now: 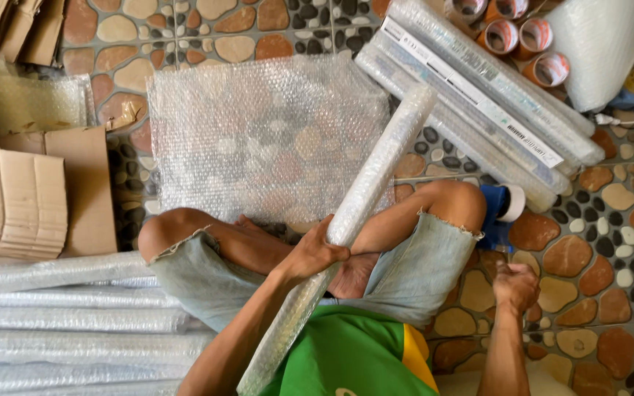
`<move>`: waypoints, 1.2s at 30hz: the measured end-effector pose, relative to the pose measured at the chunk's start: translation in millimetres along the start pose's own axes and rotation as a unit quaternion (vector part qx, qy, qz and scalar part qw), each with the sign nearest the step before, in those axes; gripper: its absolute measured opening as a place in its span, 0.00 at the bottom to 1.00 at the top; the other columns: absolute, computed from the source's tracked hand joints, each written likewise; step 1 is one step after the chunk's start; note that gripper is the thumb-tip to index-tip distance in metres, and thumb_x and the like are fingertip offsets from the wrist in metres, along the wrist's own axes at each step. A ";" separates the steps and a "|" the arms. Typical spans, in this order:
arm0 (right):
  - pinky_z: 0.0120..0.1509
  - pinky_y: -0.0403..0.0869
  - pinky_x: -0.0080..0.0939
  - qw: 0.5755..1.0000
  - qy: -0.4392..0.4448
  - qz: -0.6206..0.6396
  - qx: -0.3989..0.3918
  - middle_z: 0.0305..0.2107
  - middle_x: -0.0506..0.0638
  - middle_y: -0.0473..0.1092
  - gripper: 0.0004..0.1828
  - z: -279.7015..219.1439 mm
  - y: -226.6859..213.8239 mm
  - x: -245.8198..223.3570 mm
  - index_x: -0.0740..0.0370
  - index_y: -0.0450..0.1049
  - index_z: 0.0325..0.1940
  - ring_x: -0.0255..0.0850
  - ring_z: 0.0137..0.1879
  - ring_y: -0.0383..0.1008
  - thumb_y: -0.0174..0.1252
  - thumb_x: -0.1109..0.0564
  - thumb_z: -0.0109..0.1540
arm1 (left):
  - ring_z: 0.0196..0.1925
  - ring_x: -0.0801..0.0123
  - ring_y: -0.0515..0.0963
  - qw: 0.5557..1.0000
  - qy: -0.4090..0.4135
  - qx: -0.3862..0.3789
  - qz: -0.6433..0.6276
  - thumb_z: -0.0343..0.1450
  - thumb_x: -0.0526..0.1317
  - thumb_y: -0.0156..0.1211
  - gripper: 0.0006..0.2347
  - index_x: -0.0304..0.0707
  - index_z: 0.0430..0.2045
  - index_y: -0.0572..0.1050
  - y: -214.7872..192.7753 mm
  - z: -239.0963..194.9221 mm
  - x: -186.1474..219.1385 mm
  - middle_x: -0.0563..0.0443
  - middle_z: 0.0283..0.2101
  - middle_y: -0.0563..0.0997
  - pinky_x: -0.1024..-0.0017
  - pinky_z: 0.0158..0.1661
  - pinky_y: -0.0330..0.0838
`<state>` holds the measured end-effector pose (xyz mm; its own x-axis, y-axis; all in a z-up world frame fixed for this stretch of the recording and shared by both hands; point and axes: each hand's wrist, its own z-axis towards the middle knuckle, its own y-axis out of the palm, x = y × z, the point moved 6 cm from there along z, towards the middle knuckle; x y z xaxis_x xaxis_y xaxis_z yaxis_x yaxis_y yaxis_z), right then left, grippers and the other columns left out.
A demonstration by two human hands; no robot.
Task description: The person sits on the floor and repeatedly rolls sheets of bubble wrap into tight cylinders. They use a blue tape dispenser to secure the end of each roll and place the finished rolls on the floor beside them.
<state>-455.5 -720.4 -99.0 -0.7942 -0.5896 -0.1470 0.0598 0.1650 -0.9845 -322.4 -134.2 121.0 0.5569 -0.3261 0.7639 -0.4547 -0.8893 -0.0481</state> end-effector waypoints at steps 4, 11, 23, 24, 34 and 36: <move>0.34 0.76 0.35 0.942 0.008 0.330 -0.065 0.34 0.56 0.78 0.12 -99.0 -127.3 -154.1 0.66 0.78 0.50 0.38 0.31 0.76 0.69 0.54 0.73 | 0.39 0.58 0.75 0.993 0.004 0.008 0.120 0.61 0.47 0.63 0.27 0.47 0.56 0.67 -3.9 -8.0 20.4 0.45 0.43 0.76 0.63 0.38 0.66; 0.29 0.76 0.39 0.824 -0.208 0.433 -0.301 0.23 0.53 0.74 0.13 -244.2 -139.5 -354.9 0.62 0.78 0.37 0.38 0.28 0.75 0.72 0.51 0.62 | 0.53 0.34 0.83 0.983 -0.029 0.075 0.164 0.61 0.53 0.65 0.27 0.53 0.57 0.71 2.4 -14.1 27.5 0.30 0.42 0.84 0.43 0.54 0.74; 0.60 0.76 0.56 0.795 -0.152 0.470 -0.352 0.47 0.58 0.74 0.34 -254.2 -85.1 -371.0 0.67 0.71 0.62 0.47 0.55 0.75 0.75 0.47 0.59 | 0.45 0.42 0.79 0.978 0.020 -0.151 -0.140 0.62 0.43 0.73 0.25 0.32 0.51 0.75 -3.3 -52.0 44.1 0.31 0.45 0.80 0.50 0.46 0.74; 0.63 0.73 0.55 0.809 -0.086 0.491 -0.312 0.53 0.64 0.72 0.36 -252.5 -88.5 -367.3 0.71 0.69 0.67 0.51 0.60 0.74 0.72 0.48 0.62 | 0.64 0.29 0.74 0.989 0.032 -0.121 0.079 0.65 0.56 0.70 0.31 0.31 0.56 0.72 -15.5 -66.1 56.2 0.22 0.56 0.78 0.39 0.65 0.65; 0.58 0.74 0.50 0.929 -0.165 0.328 0.033 0.44 0.56 0.76 0.09 -101.2 -136.0 -226.5 0.57 0.81 0.55 0.49 0.51 0.77 0.67 0.52 0.74 | 0.54 0.44 0.83 0.904 0.117 0.077 0.403 0.76 0.61 0.47 0.35 0.40 0.75 0.52 36.9 -5.0 -97.7 0.32 0.62 0.76 0.53 0.50 0.78; 0.57 0.75 0.48 0.981 -0.043 0.160 0.104 0.49 0.47 0.77 0.22 -53.7 -100.2 -119.9 0.40 0.79 0.65 0.47 0.54 0.78 0.67 0.32 0.72 | 0.50 0.46 0.84 0.895 0.143 0.148 0.396 0.76 0.59 0.49 0.28 0.36 0.64 0.65 41.5 11.2 -113.7 0.38 0.47 0.82 0.56 0.46 0.80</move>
<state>-398.7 -623.8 22.4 -0.6611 -0.6007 -0.4496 0.4266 0.1920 -0.8838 -396.9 -137.6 24.9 -0.0785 -0.8337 0.5466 -0.3998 -0.4760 -0.7834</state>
